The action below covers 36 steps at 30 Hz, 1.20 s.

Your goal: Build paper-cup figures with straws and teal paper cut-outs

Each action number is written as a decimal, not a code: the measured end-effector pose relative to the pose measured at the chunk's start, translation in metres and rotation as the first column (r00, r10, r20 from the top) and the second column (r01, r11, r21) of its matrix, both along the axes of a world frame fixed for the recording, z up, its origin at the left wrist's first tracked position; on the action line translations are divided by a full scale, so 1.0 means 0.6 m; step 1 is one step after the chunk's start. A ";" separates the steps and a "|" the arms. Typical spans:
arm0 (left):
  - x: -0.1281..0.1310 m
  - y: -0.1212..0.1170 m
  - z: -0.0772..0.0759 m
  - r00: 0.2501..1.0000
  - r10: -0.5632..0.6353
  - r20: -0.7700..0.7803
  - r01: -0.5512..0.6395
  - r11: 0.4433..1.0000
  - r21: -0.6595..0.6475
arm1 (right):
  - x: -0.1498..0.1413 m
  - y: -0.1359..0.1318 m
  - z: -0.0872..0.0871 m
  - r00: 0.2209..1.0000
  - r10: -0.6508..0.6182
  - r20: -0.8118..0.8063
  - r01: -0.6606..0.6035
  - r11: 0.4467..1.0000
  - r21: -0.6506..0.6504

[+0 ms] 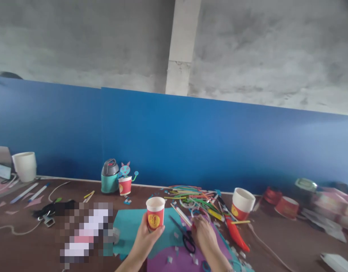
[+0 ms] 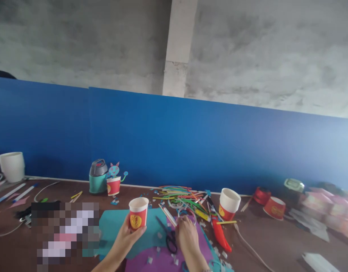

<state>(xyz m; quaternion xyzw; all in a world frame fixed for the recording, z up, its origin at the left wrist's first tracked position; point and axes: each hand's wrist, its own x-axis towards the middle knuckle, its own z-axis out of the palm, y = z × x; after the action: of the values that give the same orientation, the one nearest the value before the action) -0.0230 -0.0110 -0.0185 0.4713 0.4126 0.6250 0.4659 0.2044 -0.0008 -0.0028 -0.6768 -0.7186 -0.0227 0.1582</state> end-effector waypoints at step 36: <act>-0.019 -0.002 0.030 0.983 -0.042 0.179 0.059 0.994 -0.096 | -0.051 -0.035 0.010 0.909 0.278 -0.312 -0.258 0.961 0.104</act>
<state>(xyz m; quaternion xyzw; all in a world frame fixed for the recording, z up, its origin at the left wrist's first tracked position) -0.0343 -0.0123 -0.0008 0.4004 0.3885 0.6307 0.5394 0.1737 -0.0217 0.0034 -0.5612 -0.7678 0.0888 0.2960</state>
